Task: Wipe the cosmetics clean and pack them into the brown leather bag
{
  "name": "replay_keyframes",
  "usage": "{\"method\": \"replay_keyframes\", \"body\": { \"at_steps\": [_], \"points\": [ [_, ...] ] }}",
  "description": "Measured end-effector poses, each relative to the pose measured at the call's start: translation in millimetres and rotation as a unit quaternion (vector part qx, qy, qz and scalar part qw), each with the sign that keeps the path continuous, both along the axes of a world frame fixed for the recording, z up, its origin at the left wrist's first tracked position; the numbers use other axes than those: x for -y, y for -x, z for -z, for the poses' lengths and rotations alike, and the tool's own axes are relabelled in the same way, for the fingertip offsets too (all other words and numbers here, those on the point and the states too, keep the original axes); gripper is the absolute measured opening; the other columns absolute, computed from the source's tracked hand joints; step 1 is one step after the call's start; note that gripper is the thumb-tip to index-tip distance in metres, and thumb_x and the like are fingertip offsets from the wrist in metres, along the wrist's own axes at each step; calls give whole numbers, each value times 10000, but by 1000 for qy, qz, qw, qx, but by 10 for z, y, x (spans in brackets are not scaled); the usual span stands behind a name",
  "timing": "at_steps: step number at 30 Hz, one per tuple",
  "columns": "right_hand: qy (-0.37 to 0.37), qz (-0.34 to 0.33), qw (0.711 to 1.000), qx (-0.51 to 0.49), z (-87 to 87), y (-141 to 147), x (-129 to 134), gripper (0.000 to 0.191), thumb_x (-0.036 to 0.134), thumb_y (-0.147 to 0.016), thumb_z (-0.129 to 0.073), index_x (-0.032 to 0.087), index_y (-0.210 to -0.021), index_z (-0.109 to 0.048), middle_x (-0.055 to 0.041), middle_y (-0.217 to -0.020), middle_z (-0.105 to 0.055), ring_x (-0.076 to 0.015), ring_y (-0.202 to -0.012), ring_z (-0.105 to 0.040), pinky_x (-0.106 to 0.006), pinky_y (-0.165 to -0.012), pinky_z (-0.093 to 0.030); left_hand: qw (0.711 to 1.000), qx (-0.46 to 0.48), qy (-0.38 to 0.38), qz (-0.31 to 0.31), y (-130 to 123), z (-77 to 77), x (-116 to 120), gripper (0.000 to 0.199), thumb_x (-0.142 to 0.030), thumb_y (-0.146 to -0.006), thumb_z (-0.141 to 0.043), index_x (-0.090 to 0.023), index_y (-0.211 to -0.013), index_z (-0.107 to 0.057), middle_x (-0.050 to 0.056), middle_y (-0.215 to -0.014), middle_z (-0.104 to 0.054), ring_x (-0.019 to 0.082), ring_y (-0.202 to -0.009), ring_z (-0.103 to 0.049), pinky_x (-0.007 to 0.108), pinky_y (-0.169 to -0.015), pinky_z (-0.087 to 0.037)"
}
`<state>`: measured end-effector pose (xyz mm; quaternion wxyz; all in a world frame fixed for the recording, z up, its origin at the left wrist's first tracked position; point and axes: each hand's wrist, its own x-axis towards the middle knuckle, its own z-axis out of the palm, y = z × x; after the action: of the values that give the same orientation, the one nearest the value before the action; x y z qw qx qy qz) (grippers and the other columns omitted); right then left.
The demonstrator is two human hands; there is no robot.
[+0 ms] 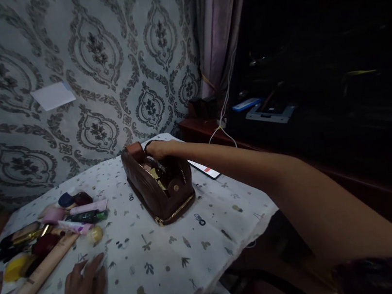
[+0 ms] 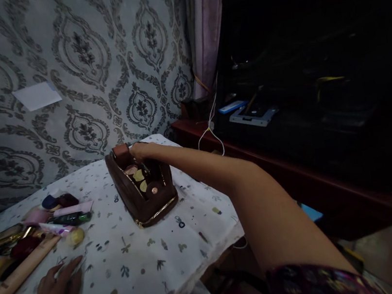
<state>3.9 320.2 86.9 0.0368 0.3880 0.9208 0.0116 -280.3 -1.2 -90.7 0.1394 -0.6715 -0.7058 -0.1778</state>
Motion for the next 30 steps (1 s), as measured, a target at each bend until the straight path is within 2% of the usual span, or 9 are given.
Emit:
{"method": "replay_keyframes", "body": {
  "at_steps": [7, 13, 20, 25, 27, 30],
  "points": [
    [-12, 13, 1000, 13, 97, -7, 60, 343, 96, -852, -627, 57, -1184, -699, -223, -1201, -694, -274, -1110, -675, -260, -869, -496, 1000, 1, 9, -10, -28, -20, 10, 492, -458, -951, -343, -194, -1178, -691, 157, -1095, -623, 313, -1073, -564, 452, -905, -483],
    [-6, 12, 1000, 23, 130, 16, -13, 358, 127, -835, -652, 96, -1188, -705, -192, -1165, -717, -272, -1109, -683, -259, -865, -513, 1000, 4, -6, 2, 7, 17, -9, 495, -465, -944, -344, -191, -1146, -705, 160, -1086, -632, 322, -1064, -567, 465, -899, -487],
    [-16, 20, 1000, -1, 150, 57, 8, 335, 207, -843, -670, 94, -1156, -712, -209, -1179, -708, -266, -1075, -697, -262, -860, -527, 1000, 4, -10, 7, -3, 8, -14, 475, -458, -939, -362, -199, -1149, -699, 147, -1073, -642, 308, -1055, -579, 444, -885, -490],
    [-17, 1, 999, -36, 125, 176, 51, 282, 182, -875, -628, 45, -1107, -712, -254, -1185, -686, -325, -1171, -640, -353, -947, -503, 1000, -9, -9, 15, 29, 43, -10, 481, -448, -955, -346, -184, -1154, -695, 151, -1064, -656, 323, -1082, -579, 455, -888, -490],
    [-1, -23, 998, -52, 151, 226, 67, 265, 167, -890, -607, 77, -1117, -709, -216, -1227, -681, -301, -1200, -622, -347, -984, -482, 1000, -12, -8, 17, 72, 66, -8, 483, -453, -956, -352, -185, -1172, -691, 157, -1083, -651, 328, -1091, -579, 461, -891, -493],
    [44, -39, 995, -84, 243, 297, 93, 281, 187, -948, -533, 194, -1181, -690, -98, -1299, -669, -228, -1157, -644, -305, -958, -500, 999, -23, 11, 27, 177, 107, -10, 453, -461, -949, -403, -213, -1205, -684, 150, -1118, -649, 319, -1102, -583, 452, -892, -503]
  ]
}}
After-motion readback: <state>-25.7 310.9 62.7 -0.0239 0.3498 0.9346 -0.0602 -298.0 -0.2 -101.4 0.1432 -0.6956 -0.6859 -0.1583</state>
